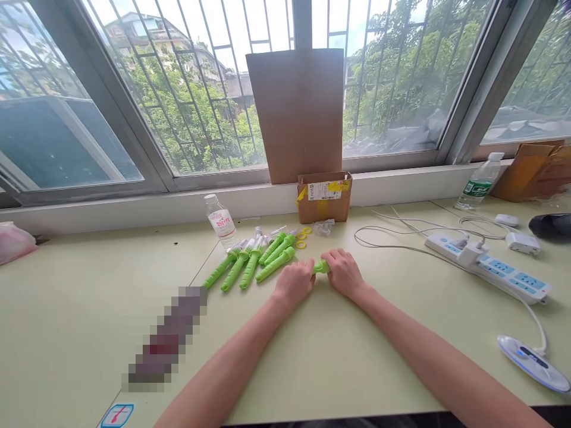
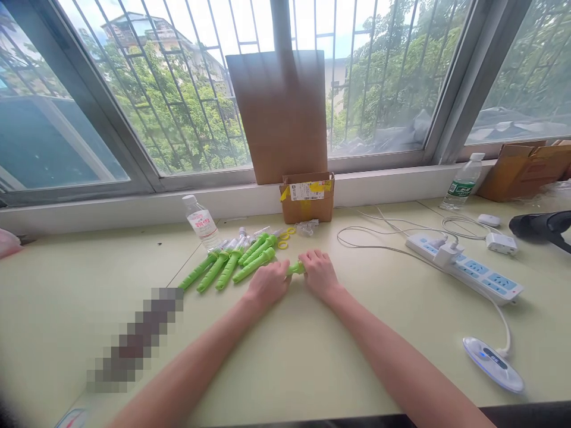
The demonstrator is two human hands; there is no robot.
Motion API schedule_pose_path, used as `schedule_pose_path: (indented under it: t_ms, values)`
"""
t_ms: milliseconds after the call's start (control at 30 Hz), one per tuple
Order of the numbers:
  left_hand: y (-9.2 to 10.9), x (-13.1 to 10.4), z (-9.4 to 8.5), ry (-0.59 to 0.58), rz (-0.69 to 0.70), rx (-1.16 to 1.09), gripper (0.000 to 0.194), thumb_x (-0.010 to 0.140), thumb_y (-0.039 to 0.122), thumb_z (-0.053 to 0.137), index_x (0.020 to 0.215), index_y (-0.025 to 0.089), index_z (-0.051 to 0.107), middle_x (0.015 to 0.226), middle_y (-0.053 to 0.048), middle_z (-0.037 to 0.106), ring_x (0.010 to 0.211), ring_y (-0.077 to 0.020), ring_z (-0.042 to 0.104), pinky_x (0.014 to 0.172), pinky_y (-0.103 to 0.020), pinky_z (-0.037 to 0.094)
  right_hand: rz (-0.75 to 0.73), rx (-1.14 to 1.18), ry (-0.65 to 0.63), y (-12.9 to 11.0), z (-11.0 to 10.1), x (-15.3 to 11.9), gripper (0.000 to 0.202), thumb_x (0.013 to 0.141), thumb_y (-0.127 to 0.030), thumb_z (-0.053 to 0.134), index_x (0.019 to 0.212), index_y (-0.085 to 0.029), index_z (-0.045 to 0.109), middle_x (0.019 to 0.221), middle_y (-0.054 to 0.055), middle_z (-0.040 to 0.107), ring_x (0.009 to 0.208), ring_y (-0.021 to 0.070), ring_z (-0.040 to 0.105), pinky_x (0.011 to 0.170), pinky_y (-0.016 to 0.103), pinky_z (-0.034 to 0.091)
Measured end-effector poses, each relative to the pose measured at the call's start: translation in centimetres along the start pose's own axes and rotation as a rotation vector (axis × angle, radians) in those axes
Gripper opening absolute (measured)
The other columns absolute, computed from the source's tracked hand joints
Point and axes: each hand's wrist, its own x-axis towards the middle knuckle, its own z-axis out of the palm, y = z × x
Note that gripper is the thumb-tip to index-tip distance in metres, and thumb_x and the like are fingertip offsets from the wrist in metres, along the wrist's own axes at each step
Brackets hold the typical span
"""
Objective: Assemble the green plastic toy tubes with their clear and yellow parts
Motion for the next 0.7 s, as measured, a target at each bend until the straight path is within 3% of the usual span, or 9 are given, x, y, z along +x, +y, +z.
schedule_pose_path:
  t_ms: [133, 333, 533, 700]
  values:
    - [-0.3, 0.2, 0.4, 0.085, 0.021, 0.084, 0.039, 0.092, 0.015, 0.032, 0.129, 0.018, 0.042, 0.095, -0.012, 0.058, 0.081, -0.0232, 0.061, 0.06, -0.029, 0.047, 0.014, 0.044, 0.133, -0.4, 0.0, 0.1, 0.041, 0.077, -0.008, 0.051, 0.116, -0.017, 0.055, 0.116, 0.012, 0.055, 0.109, 0.0248, 0.045, 0.09, 0.033, 0.034]
    - [-1.1, 0.4, 1.1, 0.233, -0.089, 0.119, 0.045, 0.095, 0.027, 0.033, 0.14, 0.022, 0.028, 0.102, -0.011, 0.053, 0.076, -0.0208, 0.059, 0.053, -0.026, 0.046, -0.068, 0.049, 0.375, -1.2, -0.4, 0.3, 0.053, 0.081, -0.007, 0.046, 0.132, -0.02, 0.042, 0.134, 0.016, 0.037, 0.129, 0.0299, 0.032, 0.101, 0.045, 0.033]
    - [-1.3, 0.5, 1.3, 0.269, -0.124, 0.118, 0.043, 0.097, 0.031, 0.031, 0.138, 0.022, 0.03, 0.102, -0.011, 0.053, 0.077, -0.0201, 0.059, 0.052, -0.025, 0.045, -0.069, 0.08, 0.356, -1.2, -0.2, 0.3, 0.057, 0.082, -0.008, 0.045, 0.136, -0.022, 0.036, 0.137, 0.016, 0.032, 0.132, 0.0312, 0.031, 0.102, 0.049, 0.035]
    - [-2.6, 0.5, 0.8, 0.26, -0.273, 0.101, 0.038, 0.097, 0.029, 0.027, 0.133, 0.021, 0.035, 0.101, -0.011, 0.054, 0.074, -0.0204, 0.061, 0.052, -0.026, 0.046, -0.039, 0.09, 0.319, -0.9, -0.1, 0.2, 0.059, 0.081, -0.01, 0.045, 0.138, -0.021, 0.033, 0.137, 0.017, 0.031, 0.13, 0.0308, 0.032, 0.1, 0.048, 0.037]
